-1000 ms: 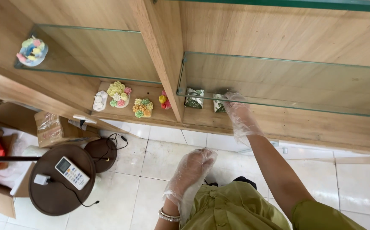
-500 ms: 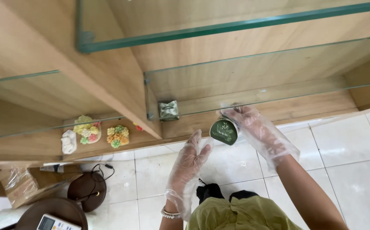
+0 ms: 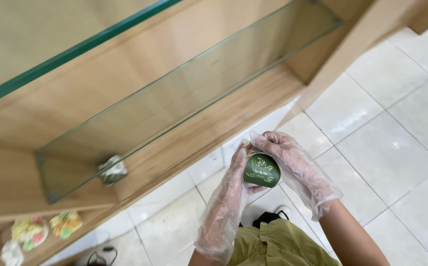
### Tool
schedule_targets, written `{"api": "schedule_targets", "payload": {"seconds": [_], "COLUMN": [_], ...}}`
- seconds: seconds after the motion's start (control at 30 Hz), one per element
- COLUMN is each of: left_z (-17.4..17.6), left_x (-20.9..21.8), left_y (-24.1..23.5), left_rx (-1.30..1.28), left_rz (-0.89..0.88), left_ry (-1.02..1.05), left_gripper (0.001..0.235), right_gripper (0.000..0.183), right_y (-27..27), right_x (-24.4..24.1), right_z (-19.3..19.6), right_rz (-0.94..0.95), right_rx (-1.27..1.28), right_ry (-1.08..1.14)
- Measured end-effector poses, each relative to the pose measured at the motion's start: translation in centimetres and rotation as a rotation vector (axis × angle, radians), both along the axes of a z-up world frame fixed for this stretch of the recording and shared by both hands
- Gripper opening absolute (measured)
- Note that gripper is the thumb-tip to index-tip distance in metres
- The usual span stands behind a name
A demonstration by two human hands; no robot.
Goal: Moving packaged candles from a work table and arranging them on display shelves.
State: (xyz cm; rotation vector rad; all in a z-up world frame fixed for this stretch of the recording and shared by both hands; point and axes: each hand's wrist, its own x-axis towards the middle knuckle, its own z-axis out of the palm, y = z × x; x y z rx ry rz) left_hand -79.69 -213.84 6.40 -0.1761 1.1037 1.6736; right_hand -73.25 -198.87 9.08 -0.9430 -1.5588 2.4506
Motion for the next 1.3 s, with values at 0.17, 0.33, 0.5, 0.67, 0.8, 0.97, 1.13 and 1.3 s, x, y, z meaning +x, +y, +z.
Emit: {"api": "schedule_targets", "payload": {"seconds": [0.17,0.33,0.5,0.67,0.8,0.97,1.13,1.3], "left_z": [-1.8,-4.9,-2.1,-1.0,-1.8,-2.4,-1.2,-0.3], "left_x": [7.0,12.5,17.1,21.4,23.6,24.6,24.0,24.0], "left_y": [9.2,20.4,32.2,44.2,54.1,66.5,80.6,92.9], "left_rx": [0.205,0.22,0.357,0.386,0.412,0.442,0.365,0.395], "left_rz": [-0.183,-0.28,-0.389,-0.568,-0.651,-0.78,-0.861,-0.932], "left_ry": [0.071,0.079,0.095,0.087,0.091,0.04,0.059,0.016], "left_gripper": [0.091,0.078,0.067,0.061,0.062,0.064,0.069,0.068], "right_gripper": [0.027,0.028,0.04,0.048,0.049,0.05,0.053,0.054], "right_y": [8.9,18.3,25.8,32.3,41.0,52.4,65.4,75.5], "right_x": [7.8,16.0,23.9,29.2,31.3,32.3,31.9,31.3], "right_z": [-0.4,-2.2,-0.2,1.4,-4.6,-5.4,-4.8,-1.3], "right_rz": [-0.169,-0.441,-0.757,-0.959,-1.168,-1.295,-1.377,-1.374], "right_rx": [0.09,0.147,0.193,0.231,0.258,0.209,0.199,0.273], "right_ry": [0.033,0.091,0.188,0.198,0.314,0.336,0.273,0.372]}}
